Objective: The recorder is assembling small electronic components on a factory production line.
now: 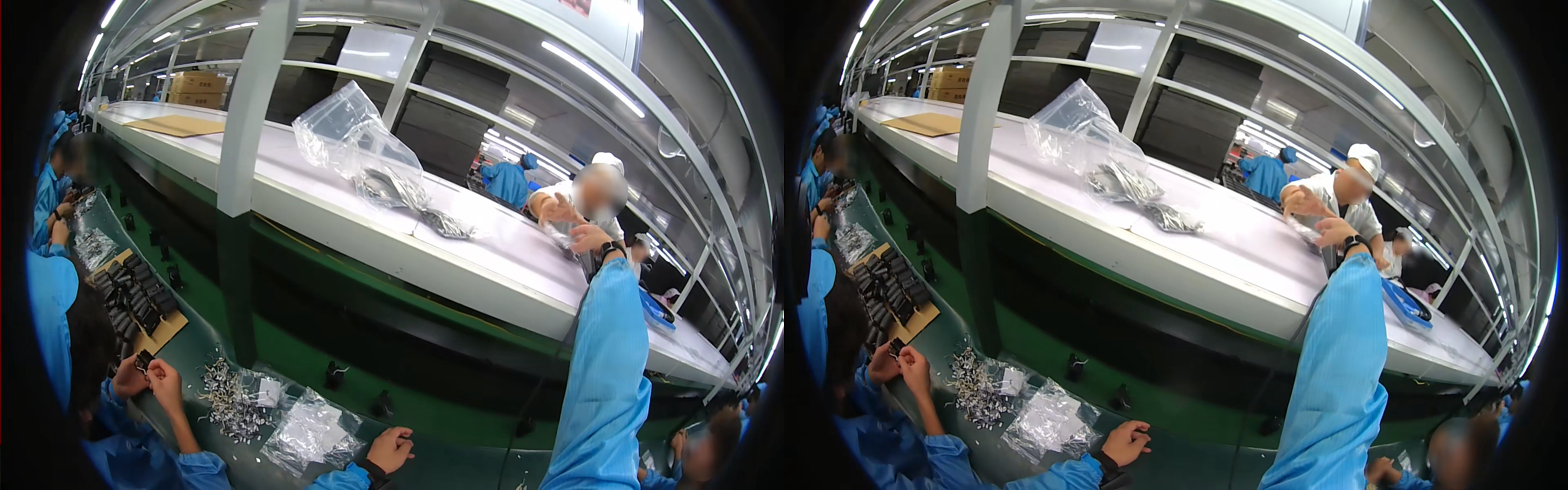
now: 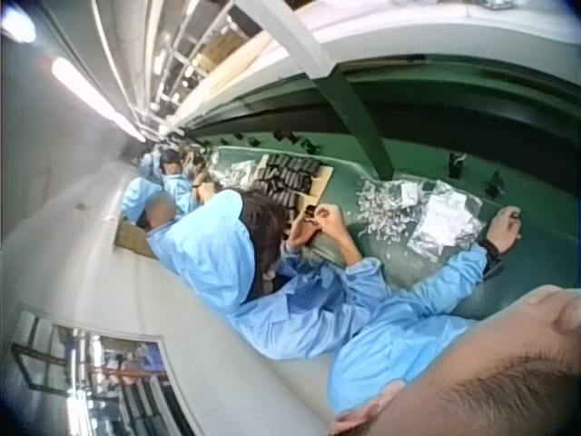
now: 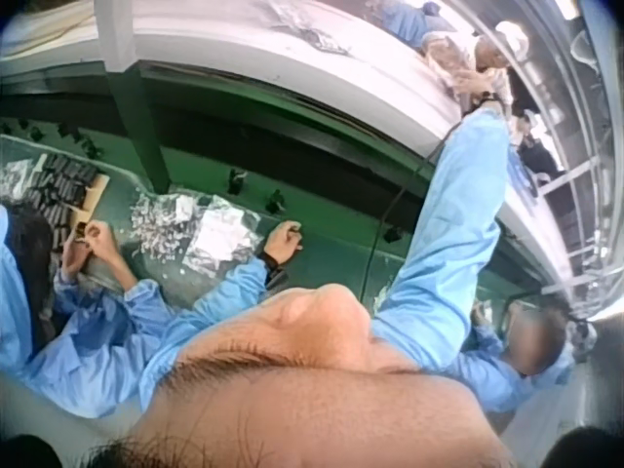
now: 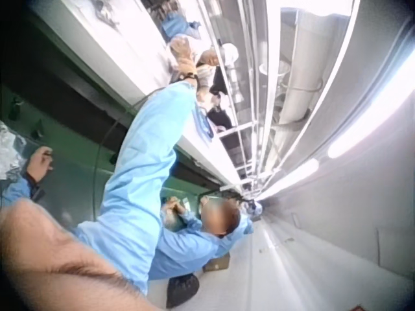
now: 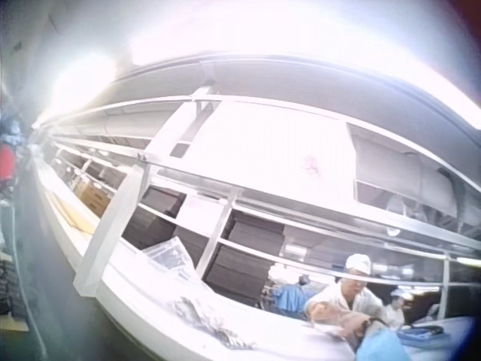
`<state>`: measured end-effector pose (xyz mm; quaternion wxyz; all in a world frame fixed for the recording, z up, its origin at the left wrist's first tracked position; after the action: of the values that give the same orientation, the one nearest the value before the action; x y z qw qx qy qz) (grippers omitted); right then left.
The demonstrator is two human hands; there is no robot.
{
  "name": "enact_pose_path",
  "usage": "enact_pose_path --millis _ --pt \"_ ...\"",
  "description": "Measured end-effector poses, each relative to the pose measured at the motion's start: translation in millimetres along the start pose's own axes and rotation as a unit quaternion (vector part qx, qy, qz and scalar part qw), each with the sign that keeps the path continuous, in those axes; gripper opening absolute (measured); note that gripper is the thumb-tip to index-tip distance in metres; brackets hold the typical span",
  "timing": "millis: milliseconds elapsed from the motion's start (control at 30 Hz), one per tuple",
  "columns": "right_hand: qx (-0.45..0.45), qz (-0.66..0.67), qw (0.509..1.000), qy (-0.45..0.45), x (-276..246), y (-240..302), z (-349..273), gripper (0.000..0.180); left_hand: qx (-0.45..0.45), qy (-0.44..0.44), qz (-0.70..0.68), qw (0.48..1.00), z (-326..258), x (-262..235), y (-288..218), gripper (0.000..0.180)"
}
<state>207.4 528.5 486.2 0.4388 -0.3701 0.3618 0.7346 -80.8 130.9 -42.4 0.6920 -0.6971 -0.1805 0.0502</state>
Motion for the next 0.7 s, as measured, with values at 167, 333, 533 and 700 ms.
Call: enact_pose_path --millis 167,333,533,700 --pt "-0.02 -0.241 0.951 -0.193 -45.6 8.3 -3.8 0.026 0.0 0.011 -0.017 1.0 2.3 5.2 5.2 0.032" --pt "-0.156 0.185 0.91 -0.337 -91.9 147.1 -79.9 0.021 0.009 0.023 0.023 0.999 3.0 9.6 6.0 0.034" --pt "-0.491 0.349 0.787 -0.134 -11.9 339.8 -382.0 0.016 -0.028 0.032 -0.008 0.999 1.4 2.6 13.5 0.032" --pt "-0.114 0.495 0.859 0.065 194.2 295.6 -492.6 0.019 0.274 0.022 -0.033 0.961 3.5 4.4 35.3 0.039"
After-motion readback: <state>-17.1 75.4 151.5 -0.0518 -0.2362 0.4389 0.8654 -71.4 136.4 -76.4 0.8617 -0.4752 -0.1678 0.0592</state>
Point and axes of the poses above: each hand's wrist, its own z-axis towards the middle knuckle, its own x-axis out of the palm, y = z × x, the point moved 5 cm from there along z, towards the middle knuckle, and after that the axes turned 14 degrees about -y, right-handed, at the moved point
